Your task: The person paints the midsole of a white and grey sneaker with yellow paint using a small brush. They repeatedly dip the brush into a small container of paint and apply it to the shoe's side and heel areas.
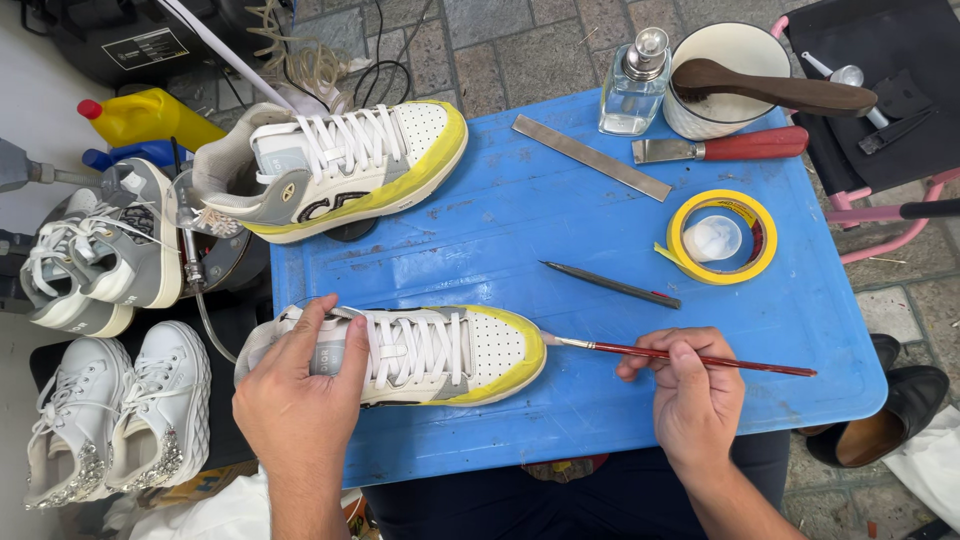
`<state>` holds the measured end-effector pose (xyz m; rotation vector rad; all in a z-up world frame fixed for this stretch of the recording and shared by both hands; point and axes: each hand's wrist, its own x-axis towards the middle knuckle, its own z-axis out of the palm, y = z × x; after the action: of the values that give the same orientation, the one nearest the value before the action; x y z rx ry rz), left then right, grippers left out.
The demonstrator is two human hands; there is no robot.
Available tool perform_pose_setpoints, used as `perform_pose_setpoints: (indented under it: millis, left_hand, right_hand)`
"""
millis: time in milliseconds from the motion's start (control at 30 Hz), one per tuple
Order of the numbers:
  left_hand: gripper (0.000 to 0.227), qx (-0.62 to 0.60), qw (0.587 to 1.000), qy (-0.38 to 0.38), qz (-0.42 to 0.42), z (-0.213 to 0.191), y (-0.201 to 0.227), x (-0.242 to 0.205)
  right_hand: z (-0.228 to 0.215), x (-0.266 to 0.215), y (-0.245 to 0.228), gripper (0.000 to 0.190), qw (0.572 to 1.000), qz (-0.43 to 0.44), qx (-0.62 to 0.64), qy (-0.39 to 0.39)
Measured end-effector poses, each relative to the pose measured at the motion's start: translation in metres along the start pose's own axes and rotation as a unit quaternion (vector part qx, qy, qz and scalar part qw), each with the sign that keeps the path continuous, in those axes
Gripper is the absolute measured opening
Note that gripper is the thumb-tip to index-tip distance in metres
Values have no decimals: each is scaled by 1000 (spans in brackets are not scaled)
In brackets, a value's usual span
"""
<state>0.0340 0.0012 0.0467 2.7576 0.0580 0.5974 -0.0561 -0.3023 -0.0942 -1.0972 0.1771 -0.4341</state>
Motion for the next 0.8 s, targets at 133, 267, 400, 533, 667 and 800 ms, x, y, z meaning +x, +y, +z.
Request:
perform_pose_setpoints:
  millis: [133, 267, 400, 533, 667, 800]
  left_hand:
    - [36, 14, 1000, -6, -4, 1, 0, 2]
    - [35, 9, 1000, 3, 13, 1, -1, 3]
    - [37, -13, 1000, -3, 10, 1, 2, 6]
    - [35, 1, 1000, -11, 6, 2, 3, 11]
    - [34, 9, 1000, -23, -11, 2, 4, 15]
    - [34, 2, 1000, -22, -10, 1, 6, 19]
  right_hand:
    - [0, -7, 0, 14, 1000, -28, 8, -2]
    - [3, -7, 0, 11, 997, -76, -11, -5]
    - [7, -7, 0, 14, 994, -66, -69, -45]
    - [7, -12, -1, 14, 997, -60, -36, -37]
    - [3, -20, 0, 15, 997, -74, -19, -34]
    - [3, -28, 0, 15, 993, -107, -28, -51]
